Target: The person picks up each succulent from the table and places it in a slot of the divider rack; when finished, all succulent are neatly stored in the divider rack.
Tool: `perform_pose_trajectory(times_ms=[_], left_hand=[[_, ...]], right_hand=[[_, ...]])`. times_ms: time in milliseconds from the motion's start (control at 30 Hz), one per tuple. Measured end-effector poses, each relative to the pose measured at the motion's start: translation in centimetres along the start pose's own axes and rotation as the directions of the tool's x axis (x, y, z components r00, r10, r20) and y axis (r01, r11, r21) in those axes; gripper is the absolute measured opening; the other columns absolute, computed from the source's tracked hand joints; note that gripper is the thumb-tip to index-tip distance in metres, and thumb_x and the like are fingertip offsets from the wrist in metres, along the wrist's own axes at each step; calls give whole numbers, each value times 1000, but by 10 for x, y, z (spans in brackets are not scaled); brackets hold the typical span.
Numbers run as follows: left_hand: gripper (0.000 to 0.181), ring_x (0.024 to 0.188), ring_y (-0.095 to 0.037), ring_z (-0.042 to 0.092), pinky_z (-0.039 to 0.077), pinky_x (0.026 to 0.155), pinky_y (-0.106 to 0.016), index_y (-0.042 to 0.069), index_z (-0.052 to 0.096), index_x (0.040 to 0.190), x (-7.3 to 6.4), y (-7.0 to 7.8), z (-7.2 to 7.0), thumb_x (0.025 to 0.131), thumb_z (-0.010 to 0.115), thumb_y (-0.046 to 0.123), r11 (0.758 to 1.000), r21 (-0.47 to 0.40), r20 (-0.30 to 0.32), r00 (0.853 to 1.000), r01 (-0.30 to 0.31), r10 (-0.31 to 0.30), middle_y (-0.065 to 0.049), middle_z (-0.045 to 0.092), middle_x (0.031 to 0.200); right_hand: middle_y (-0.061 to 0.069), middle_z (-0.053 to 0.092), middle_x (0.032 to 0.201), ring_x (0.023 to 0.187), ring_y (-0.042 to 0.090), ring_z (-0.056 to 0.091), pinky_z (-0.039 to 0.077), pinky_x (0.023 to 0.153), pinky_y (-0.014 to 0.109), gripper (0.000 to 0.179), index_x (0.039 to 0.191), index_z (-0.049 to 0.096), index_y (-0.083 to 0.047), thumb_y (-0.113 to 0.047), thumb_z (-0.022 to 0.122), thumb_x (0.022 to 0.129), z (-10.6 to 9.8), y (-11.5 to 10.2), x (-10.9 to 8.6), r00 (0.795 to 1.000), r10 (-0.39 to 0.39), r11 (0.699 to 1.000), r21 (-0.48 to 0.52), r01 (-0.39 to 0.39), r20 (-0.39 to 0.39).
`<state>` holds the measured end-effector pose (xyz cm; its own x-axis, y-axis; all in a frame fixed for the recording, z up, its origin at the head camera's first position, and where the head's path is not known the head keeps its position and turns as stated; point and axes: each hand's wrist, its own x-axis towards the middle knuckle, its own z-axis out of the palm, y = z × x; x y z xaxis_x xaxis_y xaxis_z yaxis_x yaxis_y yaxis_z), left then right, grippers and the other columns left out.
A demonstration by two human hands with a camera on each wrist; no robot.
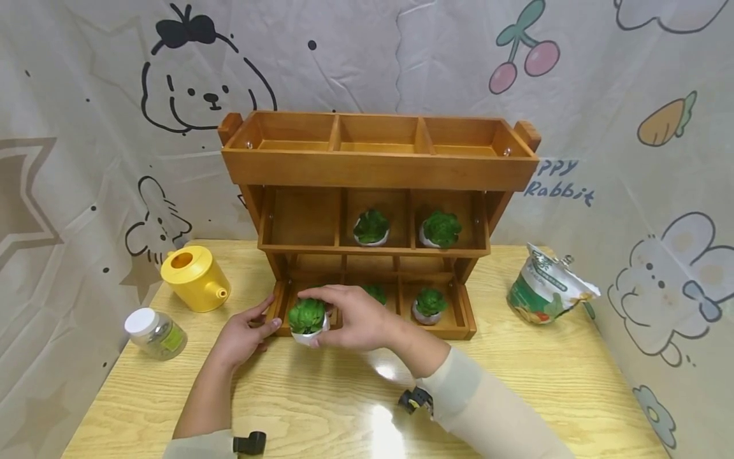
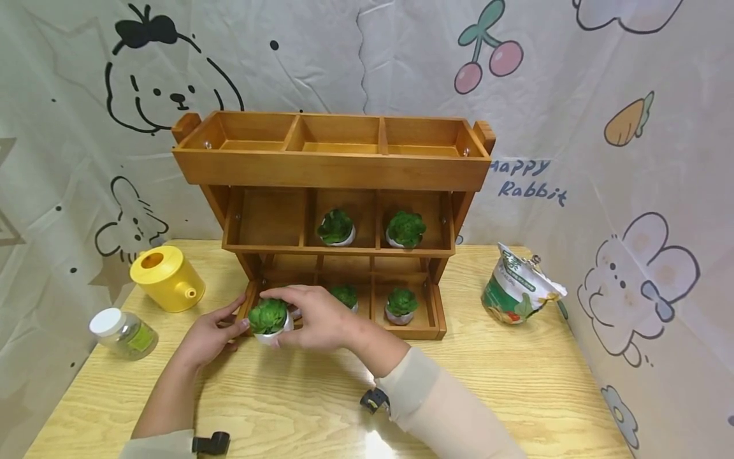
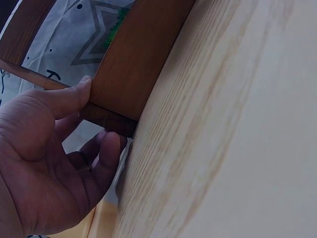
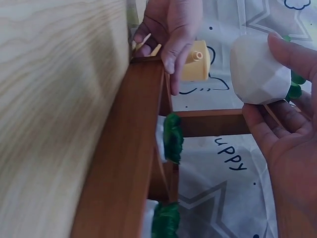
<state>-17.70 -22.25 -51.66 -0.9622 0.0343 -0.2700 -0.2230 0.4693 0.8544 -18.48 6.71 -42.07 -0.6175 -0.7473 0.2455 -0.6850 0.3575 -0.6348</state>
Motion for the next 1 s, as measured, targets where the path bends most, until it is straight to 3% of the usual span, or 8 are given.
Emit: perform_pose_trajectory(times_ms=[333,567,767,1000], left_hand=[[69,98,-25,59,60,72,-32,25,44,159,-2,2,0,98,75,34,1000,-2,0,1000,-5,5,-22,58,127],[69,99,-25,62,60,73,-32,26,45,159,-1,1,0,98,75,34,1000,-2,-4,1000,-1,1,-22,60,127],[70,98,-25,62,60,73,-33,26,44,159,-1,1,1,97,75,35,1000,-10,1,1000,12,-12,-21,61,125],[70,103,-27,61,60,76,-35,28,43,159,-1,2,0,97,75,37,1000,-11,2,1000,20,-20,-22,58,131]], right_hand=[[4,61,142,121,11,60,54,101,39,74,150,55,-14,-28,89,85,-17,-9,9,999,-38,999,-8,38,-31],[3,61,141,121,11,59,53,98,29,73,150,55,-15,-28,87,86,-25,-16,14,998,-38,999,-7,38,-44],[2,63,140,120,10,61,54,99,32,73,150,55,-14,-24,88,86,-31,-19,22,996,-59,998,-7,59,-69],[-1,61,141,114,7,61,55,94,31,73,151,53,-19,-28,87,87,-38,-23,29,998,-25,1000,-2,25,-63]])
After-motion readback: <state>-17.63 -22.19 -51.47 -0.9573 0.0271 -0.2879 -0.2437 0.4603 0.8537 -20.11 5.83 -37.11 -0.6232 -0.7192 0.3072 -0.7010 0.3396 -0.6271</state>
